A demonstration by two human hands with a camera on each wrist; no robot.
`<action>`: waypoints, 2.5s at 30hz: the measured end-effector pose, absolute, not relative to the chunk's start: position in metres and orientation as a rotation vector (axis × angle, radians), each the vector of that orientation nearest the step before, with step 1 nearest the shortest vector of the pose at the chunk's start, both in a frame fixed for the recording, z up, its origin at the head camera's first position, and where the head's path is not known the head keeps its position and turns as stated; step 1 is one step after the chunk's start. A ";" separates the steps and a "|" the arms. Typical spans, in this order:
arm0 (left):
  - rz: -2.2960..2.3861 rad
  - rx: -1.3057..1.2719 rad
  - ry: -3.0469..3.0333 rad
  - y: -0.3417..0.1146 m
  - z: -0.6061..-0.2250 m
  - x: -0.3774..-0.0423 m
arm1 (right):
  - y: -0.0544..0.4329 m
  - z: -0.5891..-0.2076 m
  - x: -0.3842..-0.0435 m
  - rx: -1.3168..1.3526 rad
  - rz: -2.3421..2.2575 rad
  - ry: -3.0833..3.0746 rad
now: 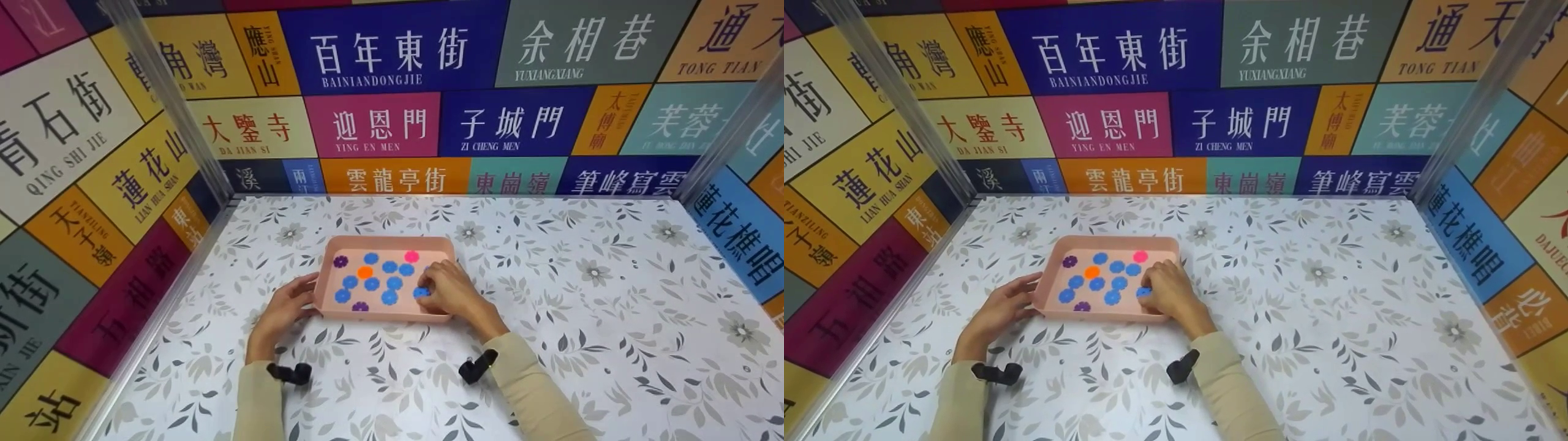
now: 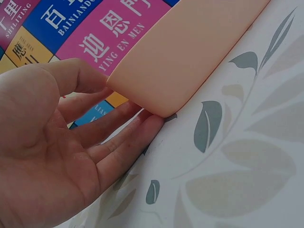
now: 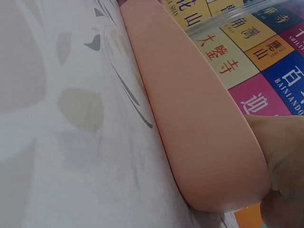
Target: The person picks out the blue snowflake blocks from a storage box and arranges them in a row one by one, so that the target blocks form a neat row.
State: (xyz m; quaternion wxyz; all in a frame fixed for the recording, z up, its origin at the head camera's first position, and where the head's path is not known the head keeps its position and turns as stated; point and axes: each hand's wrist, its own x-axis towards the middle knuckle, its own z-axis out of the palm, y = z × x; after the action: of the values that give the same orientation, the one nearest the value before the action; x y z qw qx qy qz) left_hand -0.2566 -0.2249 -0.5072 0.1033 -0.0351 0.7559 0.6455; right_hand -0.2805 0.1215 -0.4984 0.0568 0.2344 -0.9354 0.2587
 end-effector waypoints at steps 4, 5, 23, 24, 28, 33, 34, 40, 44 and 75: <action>1.897 -0.095 2.242 -0.225 -0.507 -0.256 | 0.121 -0.499 -0.281 0.714 0.783 -2.821; 1.894 -0.096 2.245 -0.225 -0.507 -0.256 | 0.121 -0.500 -0.281 0.710 0.783 -2.828; 1.879 -0.131 2.252 -0.226 -0.505 -0.254 | 0.134 -0.479 -0.282 0.630 1.033 -2.766; 1.881 -0.140 2.253 -0.226 -0.505 -0.255 | 0.136 -0.476 -0.282 0.617 1.030 -2.759; 1.894 -0.122 2.248 -0.225 -0.506 -0.254 | 0.149 -0.469 -0.282 0.553 1.046 -2.737; 1.907 -0.121 2.240 -0.225 -0.507 -0.253 | 0.167 -0.460 -0.286 0.496 1.060 -2.729; 1.907 -0.129 2.239 -0.224 -0.508 -0.253 | 0.171 -0.458 -0.288 0.494 1.048 -2.725; 1.870 -0.149 2.250 -0.223 -0.506 -0.255 | 0.196 -0.457 -0.301 0.483 0.998 -2.706; 1.875 -0.159 2.244 -0.226 -0.508 -0.253 | 0.208 -0.466 -0.306 0.437 1.016 -2.749; 1.886 -0.225 2.297 -0.217 -0.507 -0.258 | 0.231 -0.504 -0.327 0.290 1.154 -2.978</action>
State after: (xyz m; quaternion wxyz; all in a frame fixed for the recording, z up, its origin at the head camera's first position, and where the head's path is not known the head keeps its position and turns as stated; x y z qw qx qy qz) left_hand -0.2584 -0.2168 -0.5071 0.0804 -0.0751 0.7681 0.6308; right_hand -0.3266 0.2306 -0.5042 -0.0326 0.0905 -0.9281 0.3597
